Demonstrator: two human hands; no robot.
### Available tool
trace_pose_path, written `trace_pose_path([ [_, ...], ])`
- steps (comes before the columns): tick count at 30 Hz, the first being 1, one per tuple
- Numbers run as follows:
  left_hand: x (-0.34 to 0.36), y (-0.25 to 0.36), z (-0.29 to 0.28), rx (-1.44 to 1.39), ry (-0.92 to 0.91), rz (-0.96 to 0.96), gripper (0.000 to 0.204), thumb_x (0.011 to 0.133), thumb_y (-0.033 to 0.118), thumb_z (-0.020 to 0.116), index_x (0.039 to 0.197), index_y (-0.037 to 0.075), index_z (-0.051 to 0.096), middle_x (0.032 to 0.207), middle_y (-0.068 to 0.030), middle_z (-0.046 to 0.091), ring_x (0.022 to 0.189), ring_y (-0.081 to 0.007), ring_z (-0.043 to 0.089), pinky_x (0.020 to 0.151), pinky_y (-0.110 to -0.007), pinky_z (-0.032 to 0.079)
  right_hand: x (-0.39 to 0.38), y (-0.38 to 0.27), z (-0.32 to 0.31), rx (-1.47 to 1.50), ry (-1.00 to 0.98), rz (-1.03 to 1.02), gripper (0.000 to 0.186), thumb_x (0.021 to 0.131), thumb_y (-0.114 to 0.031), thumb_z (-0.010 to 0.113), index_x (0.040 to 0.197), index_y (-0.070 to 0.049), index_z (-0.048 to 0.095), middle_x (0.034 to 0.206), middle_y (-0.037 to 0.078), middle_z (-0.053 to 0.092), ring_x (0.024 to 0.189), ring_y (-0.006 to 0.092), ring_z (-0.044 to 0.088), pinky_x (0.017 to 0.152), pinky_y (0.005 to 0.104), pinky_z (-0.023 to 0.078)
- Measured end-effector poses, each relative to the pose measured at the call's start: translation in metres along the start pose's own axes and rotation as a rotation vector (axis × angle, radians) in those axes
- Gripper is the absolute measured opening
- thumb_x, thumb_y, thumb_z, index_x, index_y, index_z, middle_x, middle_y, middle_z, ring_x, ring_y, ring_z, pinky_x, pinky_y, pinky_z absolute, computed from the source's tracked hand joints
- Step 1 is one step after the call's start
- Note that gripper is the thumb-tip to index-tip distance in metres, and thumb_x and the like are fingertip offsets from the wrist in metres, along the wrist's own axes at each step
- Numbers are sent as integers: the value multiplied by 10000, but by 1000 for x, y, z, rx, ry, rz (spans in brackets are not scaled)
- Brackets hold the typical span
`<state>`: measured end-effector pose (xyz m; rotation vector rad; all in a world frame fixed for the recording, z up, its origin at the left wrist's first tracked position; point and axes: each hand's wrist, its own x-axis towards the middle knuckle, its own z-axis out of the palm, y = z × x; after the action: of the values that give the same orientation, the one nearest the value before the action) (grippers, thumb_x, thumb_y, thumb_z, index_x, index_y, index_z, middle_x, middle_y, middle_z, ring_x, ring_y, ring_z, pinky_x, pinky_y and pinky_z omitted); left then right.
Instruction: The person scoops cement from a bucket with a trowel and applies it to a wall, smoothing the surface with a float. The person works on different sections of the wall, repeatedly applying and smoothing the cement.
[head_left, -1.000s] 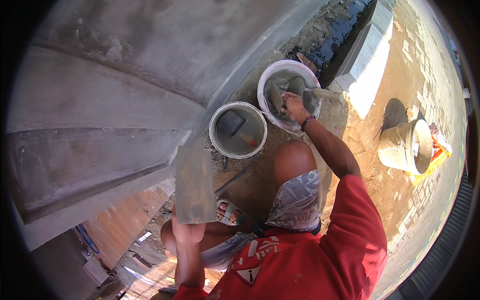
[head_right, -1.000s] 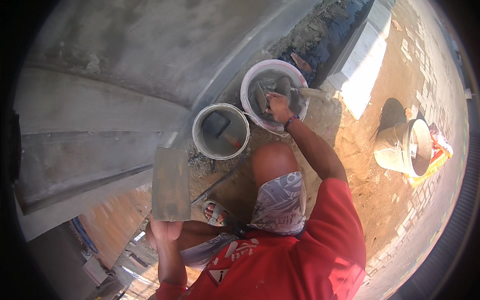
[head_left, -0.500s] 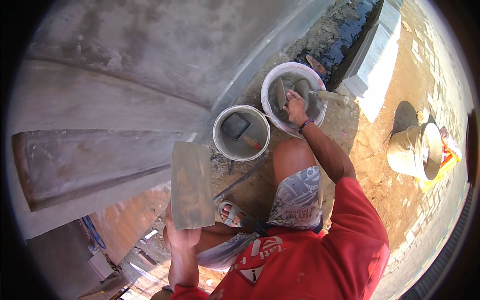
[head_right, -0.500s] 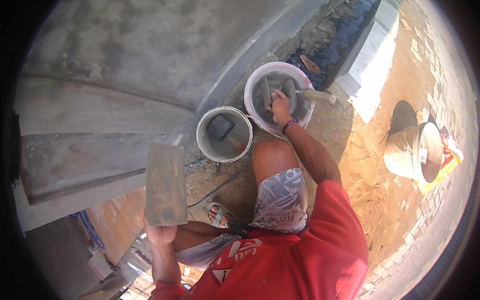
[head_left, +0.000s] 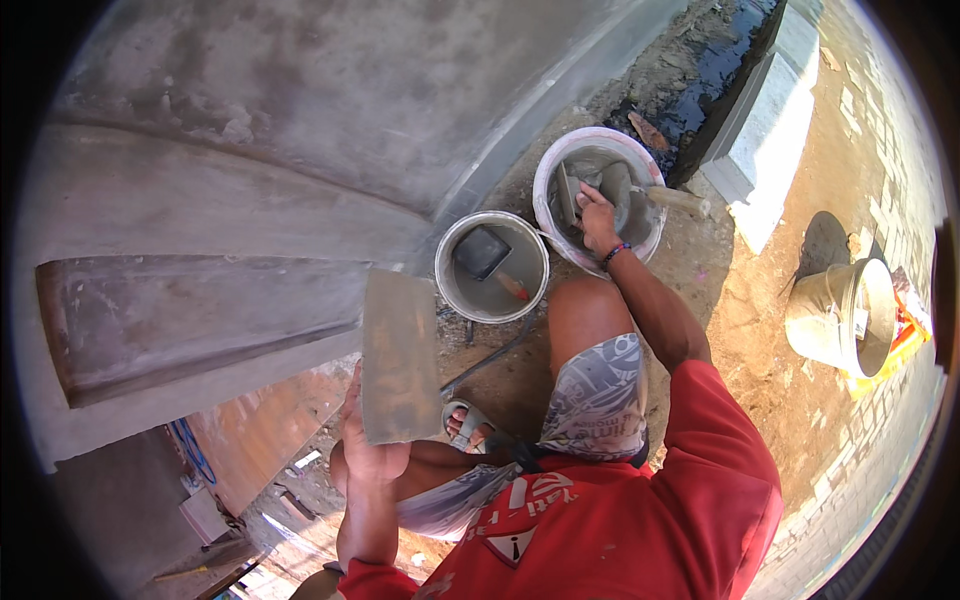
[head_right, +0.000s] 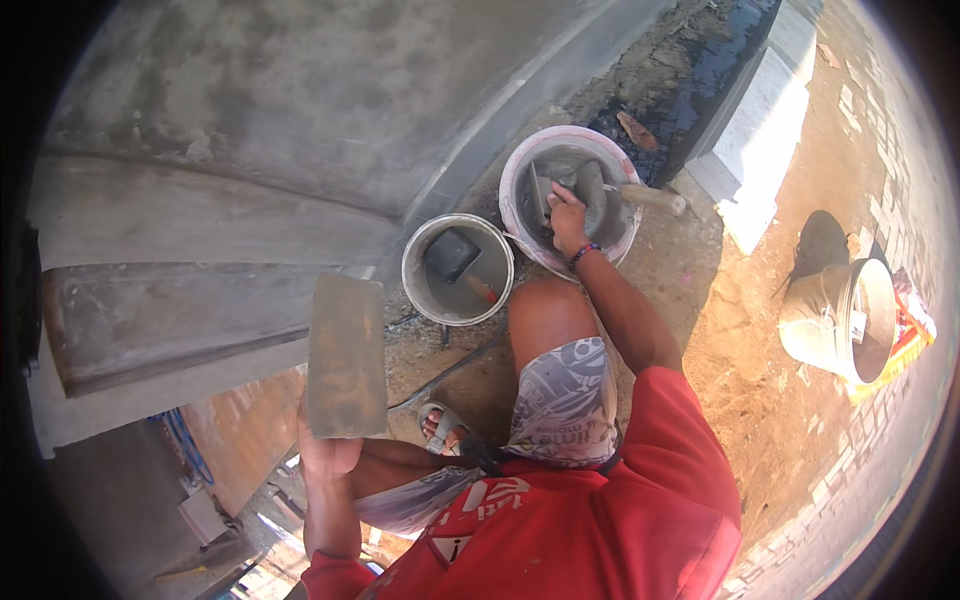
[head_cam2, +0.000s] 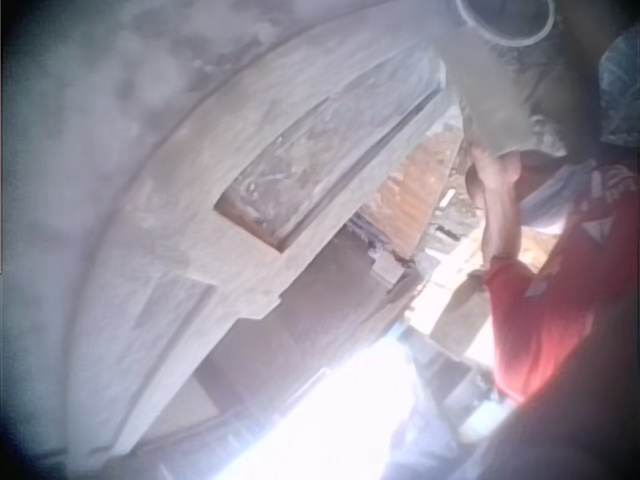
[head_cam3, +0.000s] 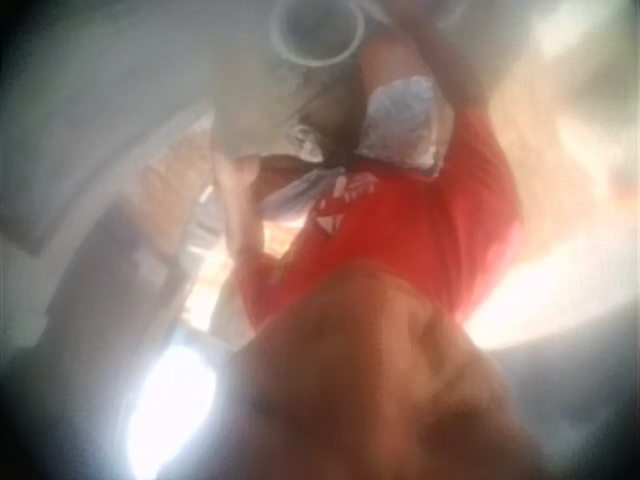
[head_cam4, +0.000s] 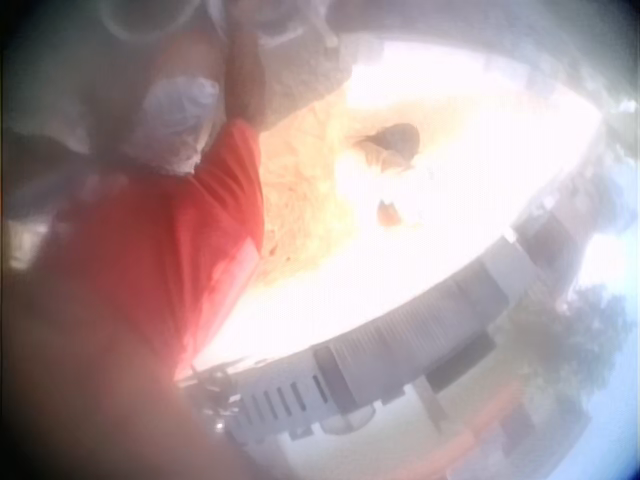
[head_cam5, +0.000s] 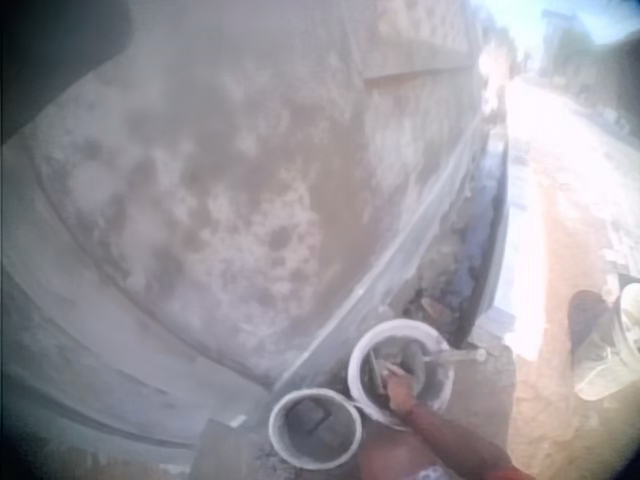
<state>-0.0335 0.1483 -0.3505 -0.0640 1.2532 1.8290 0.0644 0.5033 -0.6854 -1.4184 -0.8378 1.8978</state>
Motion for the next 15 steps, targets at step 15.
trace_pose_path([
  [15, 13, -3, 20, 12, -120, -22, 479, 917, 169, 532, 1352, 25, 393, 1204, -88, 555, 1055, -180, 578, 889, -325, 493, -4, -52, -52, -12, -423, 182, 291, 968, -64, 432, 1217, -9, 574, 1075, 94, 663, 904, 177, 662, 754, 303, 560],
])
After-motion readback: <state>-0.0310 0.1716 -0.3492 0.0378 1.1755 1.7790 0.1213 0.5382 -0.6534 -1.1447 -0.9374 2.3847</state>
